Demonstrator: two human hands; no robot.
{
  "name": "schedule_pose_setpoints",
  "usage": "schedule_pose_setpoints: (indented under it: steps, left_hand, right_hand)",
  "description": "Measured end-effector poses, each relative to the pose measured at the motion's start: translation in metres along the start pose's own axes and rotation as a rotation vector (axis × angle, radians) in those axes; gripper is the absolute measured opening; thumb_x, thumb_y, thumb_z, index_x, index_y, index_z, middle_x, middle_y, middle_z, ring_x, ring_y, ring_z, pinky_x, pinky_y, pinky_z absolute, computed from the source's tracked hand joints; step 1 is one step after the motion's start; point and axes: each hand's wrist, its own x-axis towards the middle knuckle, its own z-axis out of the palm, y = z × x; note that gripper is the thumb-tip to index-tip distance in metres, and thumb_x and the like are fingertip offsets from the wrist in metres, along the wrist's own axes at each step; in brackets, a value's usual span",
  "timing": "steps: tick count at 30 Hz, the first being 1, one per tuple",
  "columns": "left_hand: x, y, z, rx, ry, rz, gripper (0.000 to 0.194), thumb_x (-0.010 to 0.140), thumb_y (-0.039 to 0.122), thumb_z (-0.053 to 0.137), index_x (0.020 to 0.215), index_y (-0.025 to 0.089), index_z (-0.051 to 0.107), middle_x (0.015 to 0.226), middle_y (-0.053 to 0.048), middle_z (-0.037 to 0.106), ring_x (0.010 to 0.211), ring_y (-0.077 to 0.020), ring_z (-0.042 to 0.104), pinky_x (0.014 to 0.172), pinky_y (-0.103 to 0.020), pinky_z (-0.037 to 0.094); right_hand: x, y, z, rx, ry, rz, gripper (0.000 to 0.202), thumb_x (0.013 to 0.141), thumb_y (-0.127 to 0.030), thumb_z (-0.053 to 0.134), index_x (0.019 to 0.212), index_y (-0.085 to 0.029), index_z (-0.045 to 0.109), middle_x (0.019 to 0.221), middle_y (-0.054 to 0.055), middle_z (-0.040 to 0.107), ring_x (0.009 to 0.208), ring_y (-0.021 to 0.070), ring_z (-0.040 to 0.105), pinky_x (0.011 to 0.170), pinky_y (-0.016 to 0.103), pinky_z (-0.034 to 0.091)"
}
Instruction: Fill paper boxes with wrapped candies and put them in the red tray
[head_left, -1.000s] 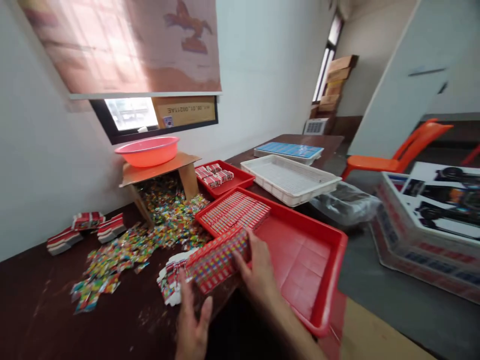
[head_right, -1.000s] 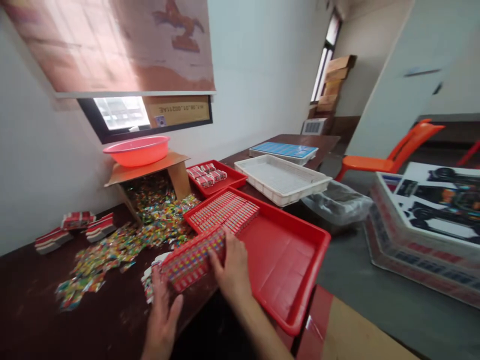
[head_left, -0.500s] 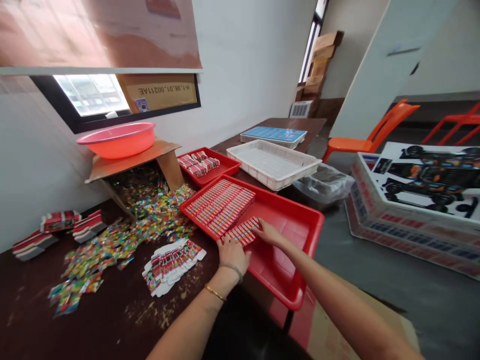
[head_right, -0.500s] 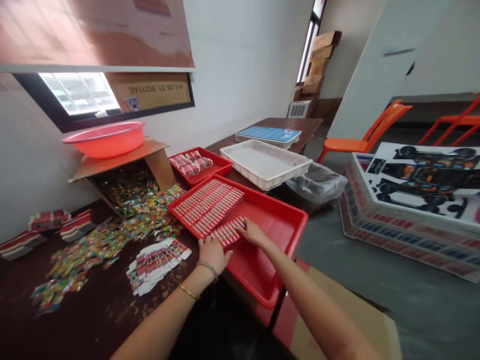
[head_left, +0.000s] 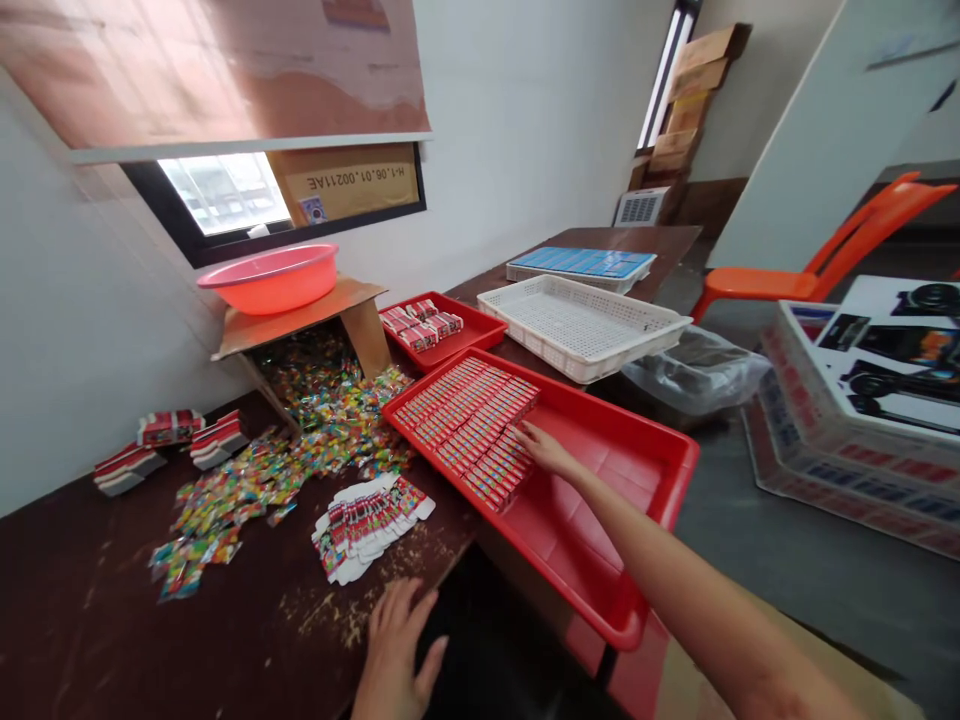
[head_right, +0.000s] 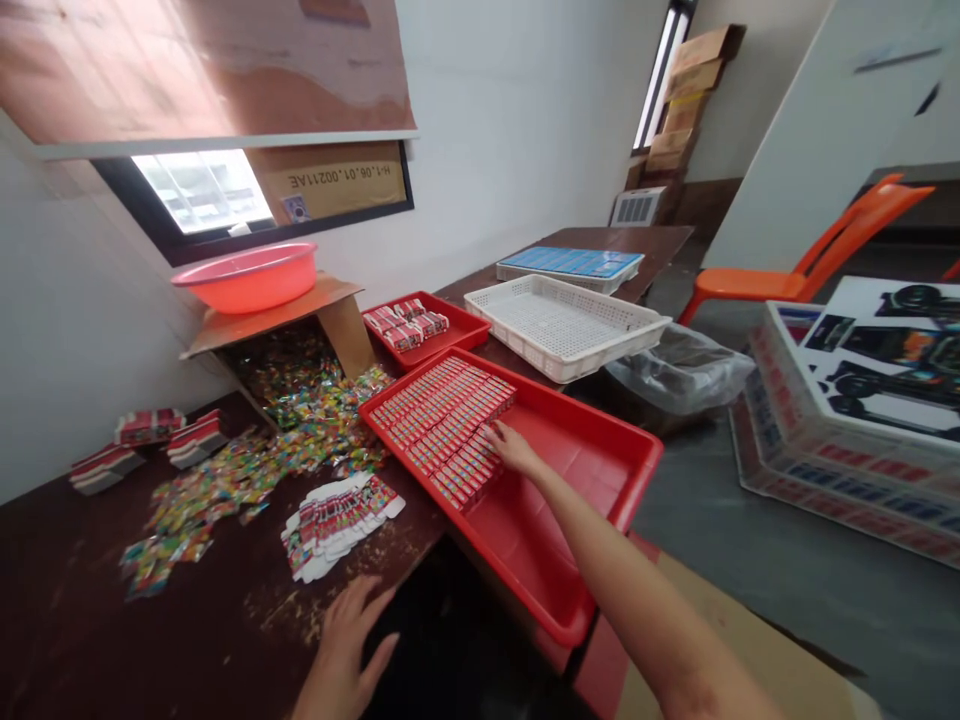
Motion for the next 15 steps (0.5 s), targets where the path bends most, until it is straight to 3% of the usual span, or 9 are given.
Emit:
schedule_pose_setpoints:
  steps: [4, 6, 8, 10, 13, 15]
  left_hand:
    - [-0.066, -0.069, -0.017, -0.002, 0.052, -0.198, 0.036, 0.081, 0.040, 0.055, 0.113, 0.028, 0.067, 0.123, -0.010, 0.063, 0.114, -0.0280, 0.059, 0.095, -0.043, 0.050]
    - [-0.089, -0.082, -0.029, -0.040, 0.034, -0.287, 0.038, 0.081, 0.044, 0.054, 0.114, 0.027, 0.066, 0.120, -0.008, 0.065, 0.109, -0.0255, 0.062, 0.091, -0.038, 0.053]
    - [-0.104, -0.075, -0.041, -0.075, 0.062, -0.393, 0.039, 0.084, 0.044, 0.051, 0.117, 0.026, 0.064, 0.121, -0.007, 0.065, 0.110, -0.0230, 0.062, 0.095, -0.037, 0.051]
    - [-0.109, -0.057, -0.051, -0.120, 0.053, -0.454, 0.039, 0.087, 0.040, 0.048, 0.120, 0.025, 0.061, 0.122, -0.007, 0.063, 0.112, -0.0218, 0.060, 0.100, -0.038, 0.047]
    - [-0.103, -0.028, -0.063, -0.198, -0.018, -0.434, 0.037, 0.086, 0.036, 0.050, 0.119, 0.023, 0.061, 0.120, -0.009, 0.063, 0.111, -0.0220, 0.058, 0.102, -0.040, 0.044]
    - [-0.097, -0.017, -0.069, -0.249, -0.082, -0.380, 0.039, 0.086, 0.034, 0.052, 0.122, 0.023, 0.059, 0.119, -0.008, 0.063, 0.108, -0.0213, 0.059, 0.100, -0.039, 0.045]
  right_hand:
    - [-0.014, -0.006, -0.040, 0.010, -0.018, 0.022, 0.043, 0.085, -0.046, 0.047, 0.097, -0.012, 0.071, 0.104, 0.017, 0.070, 0.101, 0.0290, 0.062, 0.087, 0.038, 0.046]
    - [-0.040, -0.016, -0.055, 0.020, -0.094, -0.004, 0.047, 0.082, -0.053, 0.048, 0.086, -0.012, 0.072, 0.090, 0.016, 0.072, 0.089, 0.0289, 0.064, 0.079, 0.038, 0.048]
    - [-0.077, -0.035, -0.054, 0.065, -0.246, -0.066, 0.053, 0.081, -0.060, 0.046, 0.083, -0.014, 0.071, 0.082, 0.012, 0.072, 0.077, 0.0251, 0.065, 0.069, 0.034, 0.050]
    - [-0.120, -0.063, -0.032, 0.226, -0.485, -0.167, 0.052, 0.083, -0.061, 0.045, 0.089, -0.016, 0.070, 0.083, 0.009, 0.071, 0.078, 0.0220, 0.064, 0.071, 0.031, 0.050]
    - [-0.177, -0.109, 0.034, 0.277, -0.847, -0.342, 0.040, 0.089, -0.051, 0.044, 0.097, -0.019, 0.068, 0.088, 0.005, 0.070, 0.081, 0.0196, 0.064, 0.075, 0.030, 0.050]
    - [-0.194, -0.132, 0.087, 0.216, -0.849, -0.512, 0.032, 0.091, -0.044, 0.045, 0.096, -0.021, 0.067, 0.094, 0.005, 0.070, 0.088, 0.0195, 0.064, 0.083, 0.031, 0.049]
